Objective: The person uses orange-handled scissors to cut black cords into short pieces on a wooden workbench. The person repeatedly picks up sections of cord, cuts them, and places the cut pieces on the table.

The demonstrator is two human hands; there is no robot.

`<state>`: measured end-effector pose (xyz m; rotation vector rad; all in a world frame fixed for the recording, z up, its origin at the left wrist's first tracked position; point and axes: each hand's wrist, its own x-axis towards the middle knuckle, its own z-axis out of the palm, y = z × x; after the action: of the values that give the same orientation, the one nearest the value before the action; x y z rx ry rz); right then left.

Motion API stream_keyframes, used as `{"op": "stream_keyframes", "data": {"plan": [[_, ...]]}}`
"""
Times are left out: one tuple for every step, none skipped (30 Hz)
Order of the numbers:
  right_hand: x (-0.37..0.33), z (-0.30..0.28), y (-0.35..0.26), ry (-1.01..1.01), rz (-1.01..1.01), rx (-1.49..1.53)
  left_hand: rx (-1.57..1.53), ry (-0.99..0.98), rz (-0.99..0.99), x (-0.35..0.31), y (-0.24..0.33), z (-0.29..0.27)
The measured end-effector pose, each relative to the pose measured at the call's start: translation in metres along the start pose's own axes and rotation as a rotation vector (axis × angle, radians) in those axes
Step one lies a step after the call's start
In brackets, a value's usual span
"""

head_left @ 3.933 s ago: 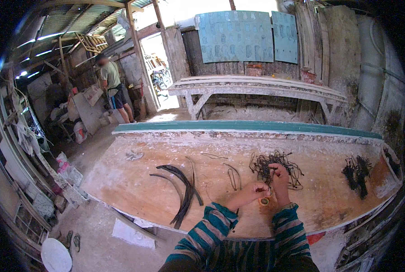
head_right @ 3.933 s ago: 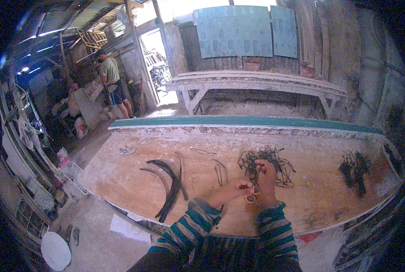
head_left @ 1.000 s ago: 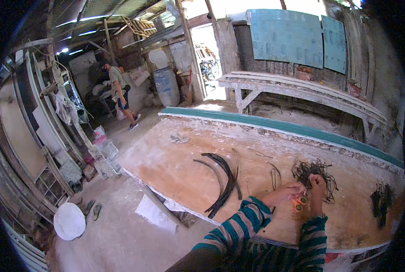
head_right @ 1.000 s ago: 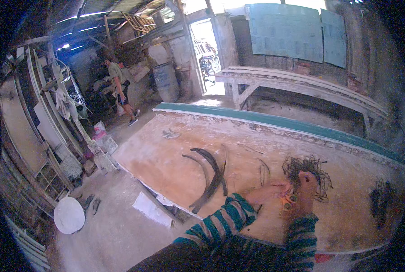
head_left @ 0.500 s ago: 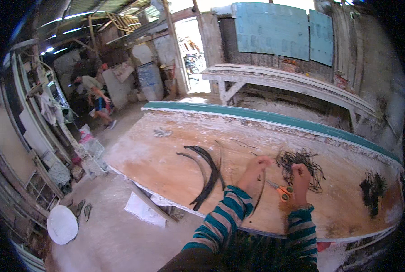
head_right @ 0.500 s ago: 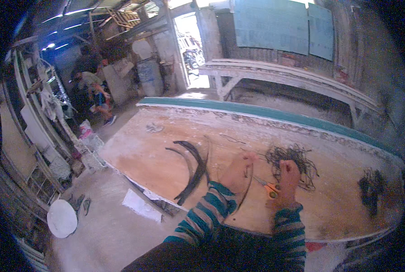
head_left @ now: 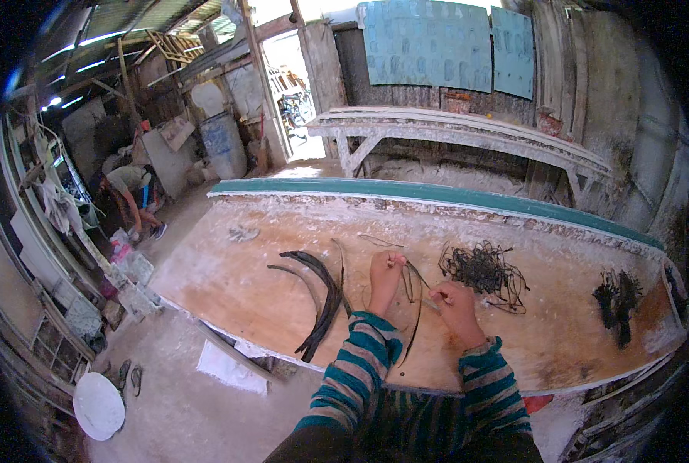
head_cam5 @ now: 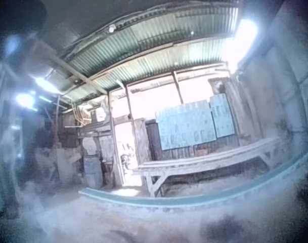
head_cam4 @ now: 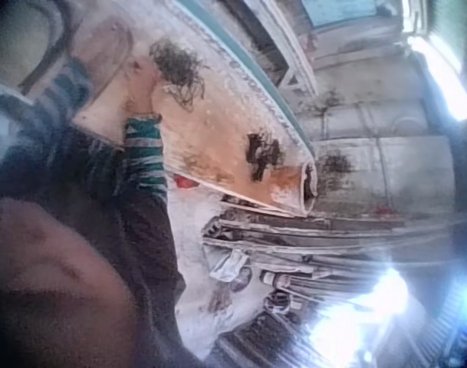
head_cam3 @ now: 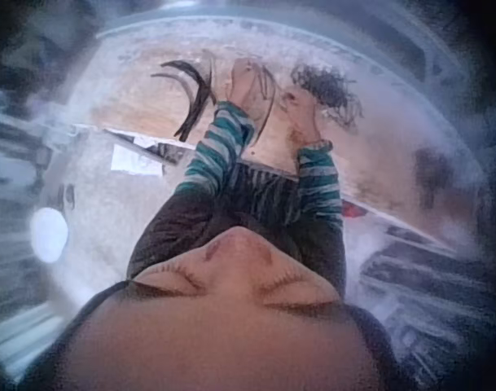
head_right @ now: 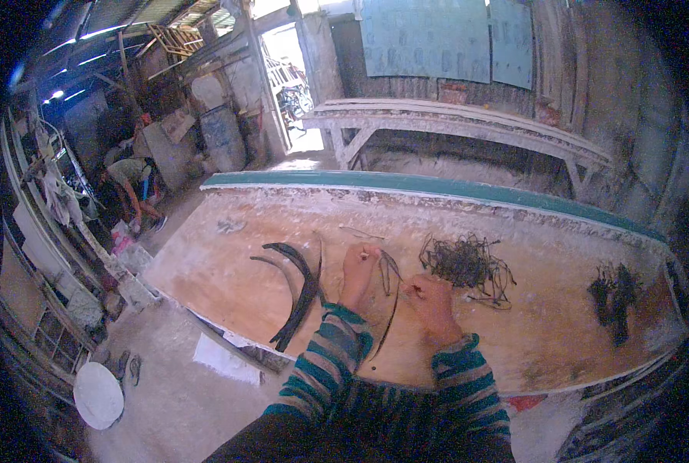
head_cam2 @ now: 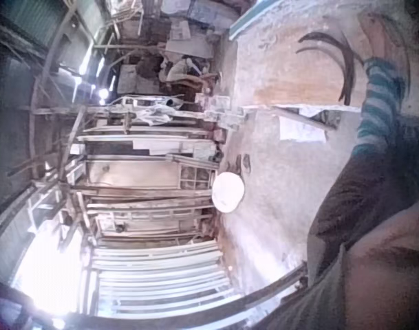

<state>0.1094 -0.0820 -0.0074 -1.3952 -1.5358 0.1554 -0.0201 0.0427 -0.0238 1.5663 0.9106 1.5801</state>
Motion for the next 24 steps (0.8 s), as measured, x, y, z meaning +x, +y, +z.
{"op": "stream_keyframes", "data": {"plan": [[0.001,0.002,0.000,-0.021,-0.026,-0.053,-0.007,-0.012,-0.018,0.001,0.000,0.001],[0.001,0.002,0.000,-0.042,-0.053,-0.106,-0.014,-0.025,-0.037,0.003,0.000,0.001],[0.000,0.002,-0.001,-0.035,-0.038,-0.101,-0.021,-0.038,-0.054,0.003,0.000,0.001],[0.002,0.003,-0.005,-0.032,-0.035,-0.091,-0.026,-0.027,-0.033,0.004,-0.007,0.000],[0.004,0.004,-0.009,-0.030,-0.035,-0.081,-0.031,-0.014,-0.010,0.005,-0.015,-0.002],[0.005,0.004,-0.013,-0.013,-0.043,-0.053,-0.036,-0.001,0.014,0.008,-0.024,-0.004],[0.001,-0.002,-0.012,0.012,-0.040,-0.033,-0.050,-0.084,-0.031,0.009,-0.020,-0.004],[0.000,-0.007,-0.009,0.037,-0.036,-0.012,-0.063,-0.167,-0.076,0.009,-0.015,-0.004],[0.002,-0.012,0.000,0.064,-0.006,-0.080,-0.077,-0.250,-0.121,0.009,-0.011,-0.003],[0.002,-0.019,0.013,0.092,0.028,-0.150,-0.041,-0.272,-0.099,0.006,-0.002,-0.002],[0.003,-0.024,0.019,0.119,0.063,-0.219,-0.005,-0.292,-0.078,0.004,0.006,-0.001],[0.002,-0.027,0.025,0.158,0.103,-0.284,0.031,-0.312,-0.057,0.003,0.011,-0.001],[0.005,-0.029,0.024,0.192,0.133,-0.345,0.118,-0.379,-0.082,0.003,0.007,-0.004],[0.008,-0.030,0.025,0.227,0.161,-0.408,0.205,-0.443,-0.108,0.002,-0.002,-0.008],[0.010,-0.031,0.027,0.294,0.124,-0.463,0.291,-0.506,-0.135,0.003,-0.010,-0.010],[0.007,-0.036,0.033,0.375,0.106,-0.529,0.344,-0.607,-0.188,0.001,0.003,-0.005],[0.005,-0.040,0.040,0.455,0.089,-0.592,0.402,-0.708,-0.241,-0.003,0.029,-0.003],[0.005,-0.041,0.044,0.477,0.133,-0.538,0.464,-0.794,-0.295,-0.005,0.045,-0.005],[0.006,-0.039,0.045,0.493,0.170,-0.479,0.498,-0.798,-0.218,-0.007,0.040,-0.006],[0.007,-0.037,0.043,0.508,0.210,-0.420,0.533,-0.804,-0.142,-0.012,0.031,-0.006],[0.008,-0.034,0.042,0.493,0.222,-0.454,0.568,-0.809,-0.066,-0.015,0.022,-0.006],[0.009,-0.034,0.039,0.483,0.239,-0.495,0.555,-0.817,-0.073,-0.015,0.022,-0.005],[0.009,-0.035,0.038,0.473,0.256,-0.535,0.542,-0.825,-0.081,-0.015,0.022,-0.005],[0.007,-0.034,0.040,0.434,0.223,-0.549,0.529,-0.833,-0.088,-0.016,0.021,-0.004]]}}
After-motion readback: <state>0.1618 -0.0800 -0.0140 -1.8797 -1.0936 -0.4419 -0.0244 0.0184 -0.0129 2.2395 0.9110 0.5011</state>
